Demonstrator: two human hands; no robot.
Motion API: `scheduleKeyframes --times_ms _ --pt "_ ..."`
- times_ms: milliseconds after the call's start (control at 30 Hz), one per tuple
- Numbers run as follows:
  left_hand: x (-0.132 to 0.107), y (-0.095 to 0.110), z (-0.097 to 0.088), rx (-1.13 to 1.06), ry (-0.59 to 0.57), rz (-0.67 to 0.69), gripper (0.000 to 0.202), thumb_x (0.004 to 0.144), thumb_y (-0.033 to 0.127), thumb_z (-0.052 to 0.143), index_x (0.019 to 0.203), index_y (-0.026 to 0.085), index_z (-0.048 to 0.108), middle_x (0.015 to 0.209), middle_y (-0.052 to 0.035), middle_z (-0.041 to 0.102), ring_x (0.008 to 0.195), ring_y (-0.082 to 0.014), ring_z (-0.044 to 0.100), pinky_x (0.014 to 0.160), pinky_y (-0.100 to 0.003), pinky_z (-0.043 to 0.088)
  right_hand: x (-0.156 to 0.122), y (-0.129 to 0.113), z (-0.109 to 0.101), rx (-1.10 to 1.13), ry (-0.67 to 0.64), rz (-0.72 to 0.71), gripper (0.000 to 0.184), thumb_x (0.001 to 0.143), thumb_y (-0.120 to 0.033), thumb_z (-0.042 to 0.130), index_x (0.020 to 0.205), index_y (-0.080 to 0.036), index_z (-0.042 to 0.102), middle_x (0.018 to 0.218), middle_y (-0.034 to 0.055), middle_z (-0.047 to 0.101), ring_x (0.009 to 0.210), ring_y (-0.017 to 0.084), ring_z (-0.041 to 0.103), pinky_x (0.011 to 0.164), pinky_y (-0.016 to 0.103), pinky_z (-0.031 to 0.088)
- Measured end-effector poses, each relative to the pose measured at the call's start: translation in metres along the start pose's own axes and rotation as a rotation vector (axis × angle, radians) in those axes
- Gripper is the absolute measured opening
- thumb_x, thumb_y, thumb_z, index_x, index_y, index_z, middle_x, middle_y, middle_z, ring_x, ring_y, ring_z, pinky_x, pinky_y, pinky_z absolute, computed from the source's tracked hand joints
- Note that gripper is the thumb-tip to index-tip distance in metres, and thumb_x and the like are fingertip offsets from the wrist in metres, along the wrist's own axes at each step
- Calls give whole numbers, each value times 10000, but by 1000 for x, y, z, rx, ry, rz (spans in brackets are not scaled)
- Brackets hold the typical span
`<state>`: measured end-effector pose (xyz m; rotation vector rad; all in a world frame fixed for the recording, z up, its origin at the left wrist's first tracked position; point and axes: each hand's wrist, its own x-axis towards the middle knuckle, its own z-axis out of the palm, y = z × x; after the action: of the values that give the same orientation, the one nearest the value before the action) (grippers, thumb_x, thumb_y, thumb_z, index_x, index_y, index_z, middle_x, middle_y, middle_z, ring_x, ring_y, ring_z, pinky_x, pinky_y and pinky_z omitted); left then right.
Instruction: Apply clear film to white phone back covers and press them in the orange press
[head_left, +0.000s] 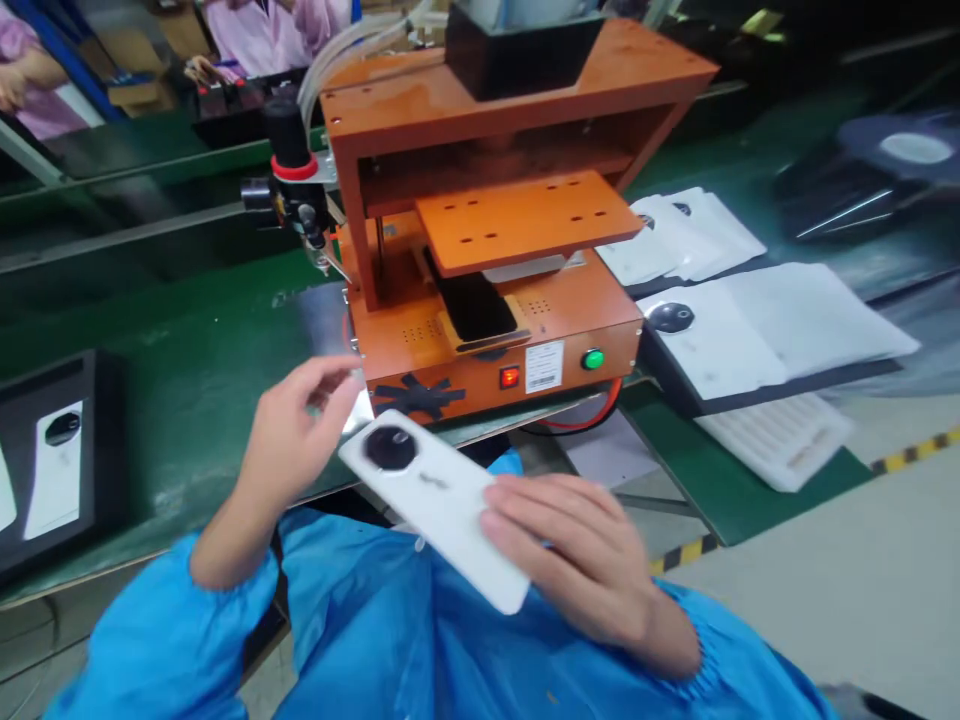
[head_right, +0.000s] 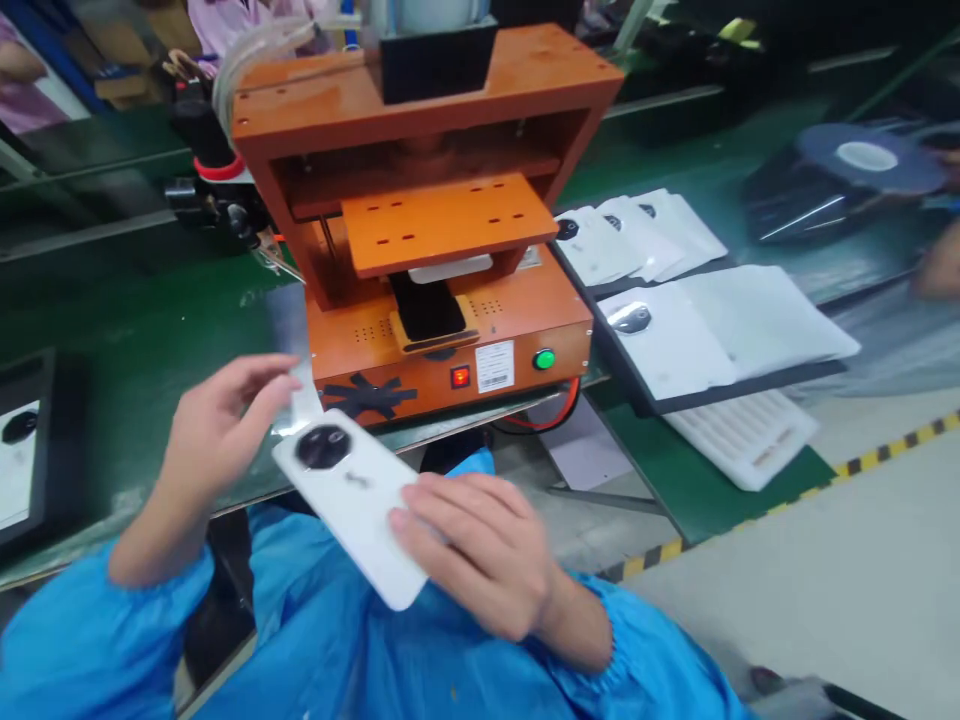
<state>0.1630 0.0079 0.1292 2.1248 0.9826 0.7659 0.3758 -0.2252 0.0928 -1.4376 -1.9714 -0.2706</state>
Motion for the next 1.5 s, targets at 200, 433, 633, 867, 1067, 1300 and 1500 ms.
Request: scheduleKeyframes --times_ms 200,433,633,867,1067,1300,1500 --pt "90 52 67 -547 -232 -254 419 863 420 793 1196 170 744 1144 -123 779 807 -180 708 555 -253 498 -23 61 -15 -289 217 408 362 988 -282 622 1241 -469 799 1151 38 835 1098 333 788 870 558 626" --pt "135 72 120 -663 35 -333 153 880 314 714 980 231 634 938 -26 733 753 -149 686 459 -214 331 30 123 12 -125 12 543 379 1073 -365 476 1275 -374 796 1270 84 800 1304 333 679 1064 570 488" --pt "95 71 97 -631 112 -469 149 892 179 584 772 245 525 738 -3 598 608 -145 592 425 -221 266 76 142 35 -24 -60 451 399 1122 -334 418 1347 -355 748 1386 82 739 1335 305 595 1112 527 393" --pt "-52 29 45 -575 2 -694 323 732 442 821 860 191 662 660 13 680 466 -118 578 415 -204 429 95 161 40 -40 -185 234 310 1044 -286 579 1267 -243 790 1257 104 768 1174 332 619 1052 522 473" --pt "-96 2 39 -639 -32 -841 485 683 562 918 835 179 661 592 13 670 421 -135 591 395 -183 400 99 188 39 -1 -250 130 437 989 -419 733 1386 -237 752 1389 113 723 1248 355 633 1092 543 513" --pt "-112 -13 37 -651 -118 -815 531 732 636 901 854 180 658 655 -20 717 477 -154 636 435 -187 437 97 192 35 -40 -284 218 437 1040 -458 643 1437 -292 719 1473 87 685 1316 370 603 1120 607 474" --pt "-110 -14 30 -569 -279 -583 403 888 582 783 886 188 699 714 -32 731 563 -164 661 485 -203 474 109 181 35 -118 -243 263 446 1013 -542 675 1386 -307 742 1400 89 714 1323 384 599 1107 604 476"
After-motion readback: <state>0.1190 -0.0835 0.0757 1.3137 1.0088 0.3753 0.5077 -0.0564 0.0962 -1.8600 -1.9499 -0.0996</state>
